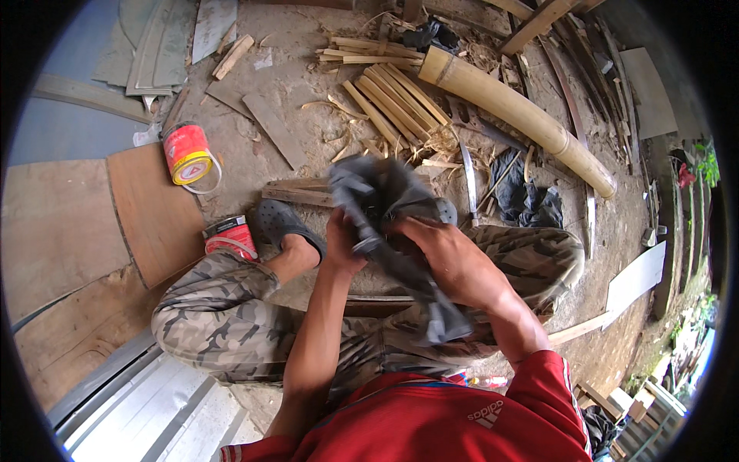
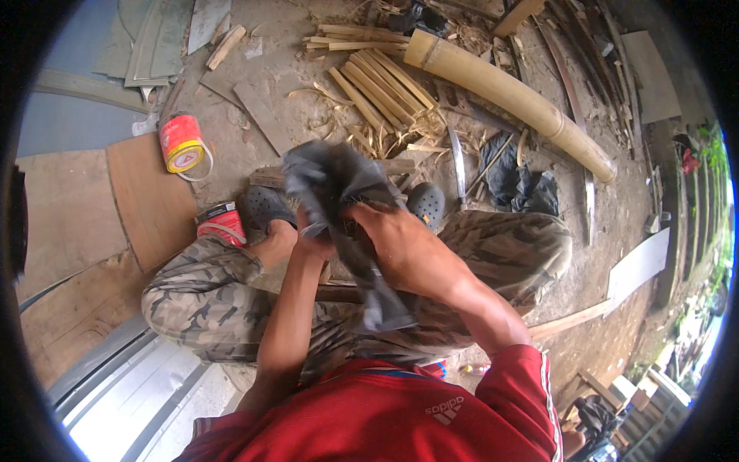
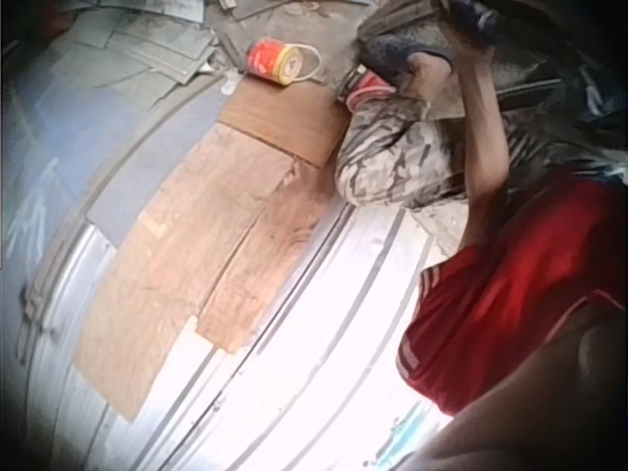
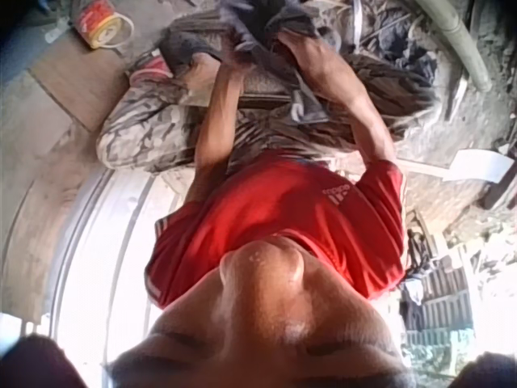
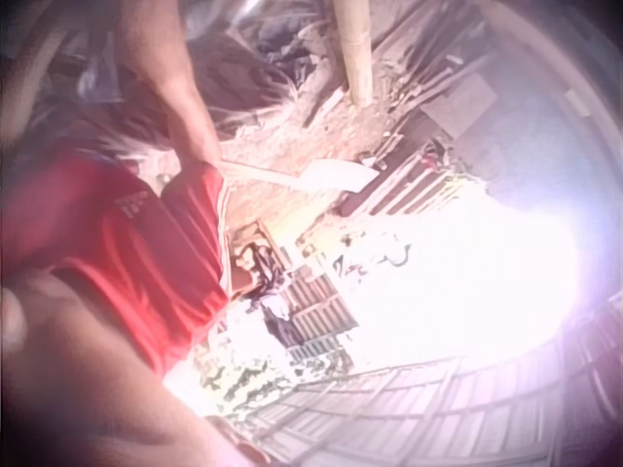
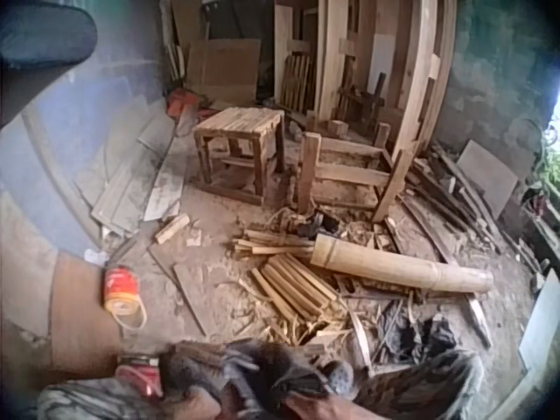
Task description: The person sits on the floor and uses a machete to split and shape bamboo strips. They assemble the strips into a slatted frame, then retrieve a hammer and nails from a plastic bag to fasten small bamboo pieces together.
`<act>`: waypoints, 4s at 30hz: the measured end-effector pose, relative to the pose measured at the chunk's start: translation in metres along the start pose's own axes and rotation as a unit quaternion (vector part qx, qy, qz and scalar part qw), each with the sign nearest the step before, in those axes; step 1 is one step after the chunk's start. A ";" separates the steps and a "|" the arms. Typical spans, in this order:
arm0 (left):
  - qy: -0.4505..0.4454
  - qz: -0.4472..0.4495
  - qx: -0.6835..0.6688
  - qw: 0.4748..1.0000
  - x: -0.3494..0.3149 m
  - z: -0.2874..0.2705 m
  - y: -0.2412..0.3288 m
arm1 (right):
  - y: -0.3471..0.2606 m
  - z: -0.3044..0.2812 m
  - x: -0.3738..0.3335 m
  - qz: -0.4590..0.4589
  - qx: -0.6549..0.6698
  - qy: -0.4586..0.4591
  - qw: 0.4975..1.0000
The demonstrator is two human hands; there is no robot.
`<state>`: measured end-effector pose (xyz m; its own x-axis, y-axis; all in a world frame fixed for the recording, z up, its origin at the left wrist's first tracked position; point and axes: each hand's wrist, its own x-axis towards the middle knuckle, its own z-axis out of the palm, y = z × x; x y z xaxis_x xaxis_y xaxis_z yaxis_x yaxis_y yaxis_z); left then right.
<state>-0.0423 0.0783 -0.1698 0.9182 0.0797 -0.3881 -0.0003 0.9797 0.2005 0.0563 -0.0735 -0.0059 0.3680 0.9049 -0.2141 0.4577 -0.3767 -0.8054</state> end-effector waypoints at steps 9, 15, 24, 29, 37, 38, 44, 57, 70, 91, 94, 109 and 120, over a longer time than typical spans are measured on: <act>-0.058 -0.017 0.028 0.998 -0.040 -0.010 -0.034 | 0.027 0.027 0.006 0.031 -0.173 -0.034 0.984; 0.060 -0.088 0.059 0.993 -0.051 -0.001 -0.038 | 0.027 0.036 0.018 0.086 -0.208 -0.106 0.969; -0.099 -0.001 -0.095 0.991 -0.049 0.001 -0.026 | -0.004 -0.032 -0.018 -0.070 -0.055 -0.034 0.995; -0.155 0.075 -0.136 0.976 -0.048 -0.012 -0.018 | -0.037 -0.026 -0.035 -0.135 -0.052 -0.013 0.989; -0.210 0.164 -0.218 0.939 -0.052 -0.025 -0.021 | -0.027 0.000 -0.032 -0.204 -0.036 -0.093 0.974; -0.204 0.169 -0.213 0.940 -0.054 -0.023 -0.019 | -0.032 -0.008 -0.025 -0.121 -0.018 -0.168 0.978; -0.147 0.086 -0.134 0.976 -0.048 0.038 -0.005 | -0.017 -0.004 -0.009 -0.006 -0.056 0.111 0.992; -0.080 0.052 -0.168 0.981 -0.054 0.059 0.000 | -0.021 -0.017 -0.001 -0.015 -0.083 0.078 0.993; -0.120 0.074 -0.136 0.981 -0.055 0.056 0.000 | -0.004 -0.012 0.000 -0.042 -0.096 0.089 0.991; -0.114 0.066 -0.108 0.985 -0.050 0.031 -0.006 | 0.002 -0.008 0.011 -0.020 -0.027 0.119 0.992; -0.110 0.052 -0.094 0.988 -0.049 0.024 -0.010 | 0.001 -0.009 0.011 -0.024 -0.005 0.135 0.991; -0.117 0.014 -0.200 0.973 -0.022 -0.001 -0.030 | 0.027 0.007 0.019 0.035 -0.108 0.111 0.987; 0.019 -0.023 -0.082 0.996 -0.002 -0.046 -0.039 | 0.081 0.012 0.027 -0.075 -0.137 0.100 0.983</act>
<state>-0.0624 0.0484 -0.2181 0.9027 0.0383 -0.4285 -0.0267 0.9991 0.0331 0.0934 -0.0773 -0.0838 0.4185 0.9077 0.0303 0.7091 -0.3058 -0.6354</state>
